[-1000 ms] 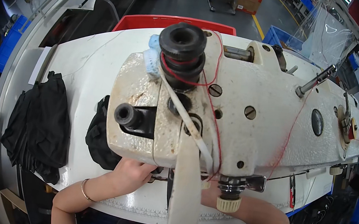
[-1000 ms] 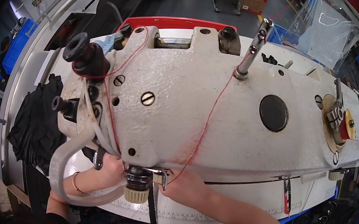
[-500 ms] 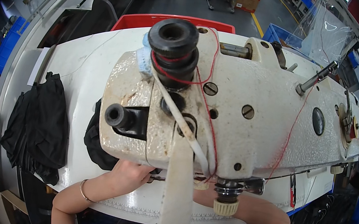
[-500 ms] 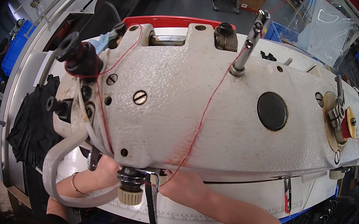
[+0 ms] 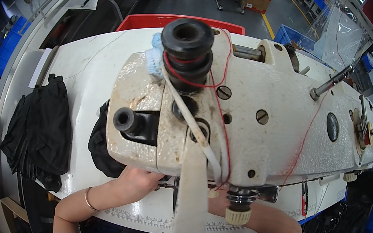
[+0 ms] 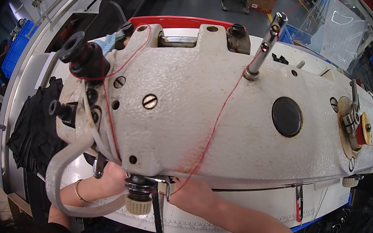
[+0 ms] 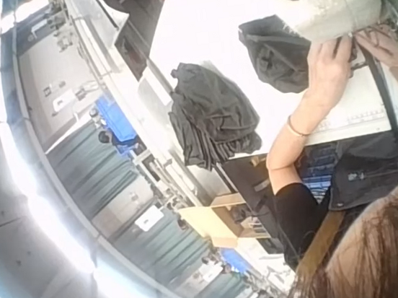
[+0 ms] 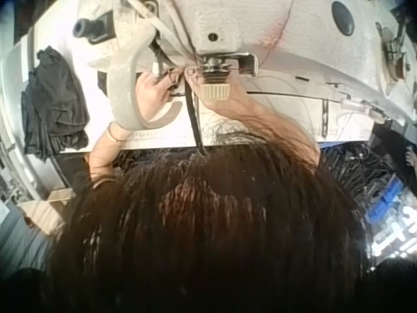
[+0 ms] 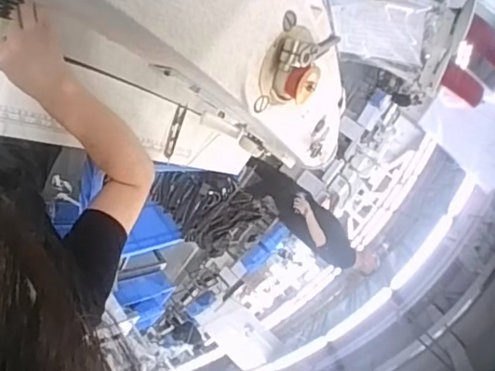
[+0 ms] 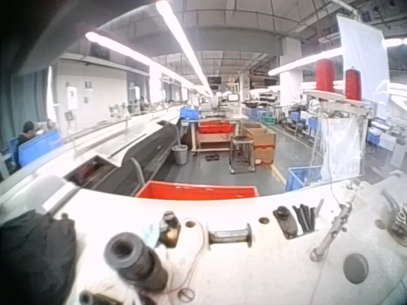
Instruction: Sewing pieces of leather or fabric together using an industrial sewing machine.
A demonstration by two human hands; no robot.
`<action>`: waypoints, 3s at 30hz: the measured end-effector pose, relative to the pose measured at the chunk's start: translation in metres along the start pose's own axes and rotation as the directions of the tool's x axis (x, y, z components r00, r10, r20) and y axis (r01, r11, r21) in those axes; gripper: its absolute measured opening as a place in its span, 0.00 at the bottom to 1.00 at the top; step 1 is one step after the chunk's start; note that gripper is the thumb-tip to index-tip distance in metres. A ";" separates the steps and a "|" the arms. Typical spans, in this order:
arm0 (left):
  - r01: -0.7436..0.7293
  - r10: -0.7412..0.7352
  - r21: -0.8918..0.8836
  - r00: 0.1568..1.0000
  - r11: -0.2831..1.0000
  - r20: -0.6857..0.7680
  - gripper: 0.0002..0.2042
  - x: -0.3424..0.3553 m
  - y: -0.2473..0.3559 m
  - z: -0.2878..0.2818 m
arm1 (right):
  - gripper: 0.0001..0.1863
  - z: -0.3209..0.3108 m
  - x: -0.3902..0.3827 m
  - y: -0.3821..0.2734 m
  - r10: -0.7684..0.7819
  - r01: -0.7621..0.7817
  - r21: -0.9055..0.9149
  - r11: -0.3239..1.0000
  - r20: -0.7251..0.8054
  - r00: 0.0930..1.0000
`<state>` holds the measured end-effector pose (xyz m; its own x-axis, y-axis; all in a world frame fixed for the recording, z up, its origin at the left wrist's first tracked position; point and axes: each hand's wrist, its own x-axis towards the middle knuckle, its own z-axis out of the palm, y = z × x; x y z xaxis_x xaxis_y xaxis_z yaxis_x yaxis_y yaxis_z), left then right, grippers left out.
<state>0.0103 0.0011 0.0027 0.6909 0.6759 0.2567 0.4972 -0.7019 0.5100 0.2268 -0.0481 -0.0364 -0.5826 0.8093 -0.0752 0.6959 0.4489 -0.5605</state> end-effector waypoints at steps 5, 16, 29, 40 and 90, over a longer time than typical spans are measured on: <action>-0.018 0.019 0.055 1.000 0.998 -0.020 0.17 0.005 0.006 0.000 | 0.16 0.001 0.001 0.000 -0.009 0.014 0.081 0.997 -0.056 0.998; -0.045 0.043 0.281 0.999 0.959 0.014 0.19 0.005 0.026 -0.003 | 0.20 -0.028 0.000 -0.009 -0.480 0.308 -0.564 0.766 -0.184 0.858; -0.162 0.191 0.340 0.980 0.926 -0.053 0.19 0.007 0.018 0.001 | 0.19 -0.008 -0.013 0.000 0.020 0.019 0.572 0.820 -0.062 0.998; -0.211 0.254 0.328 0.963 0.921 -0.093 0.16 0.006 -0.013 0.016 | 0.22 -0.023 0.004 -0.011 0.054 -0.004 0.418 0.908 -0.109 0.993; -0.208 0.247 0.266 0.961 0.941 -0.123 0.13 0.028 -0.002 -0.009 | 0.18 0.002 0.008 0.021 -0.521 0.309 -0.761 0.571 -0.044 0.853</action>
<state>0.0245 0.0233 0.0164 0.7224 0.5035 0.4740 0.4637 -0.8612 0.2081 0.2362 -0.0324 -0.0503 -0.8406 0.4729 0.2642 0.5364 0.7948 0.2839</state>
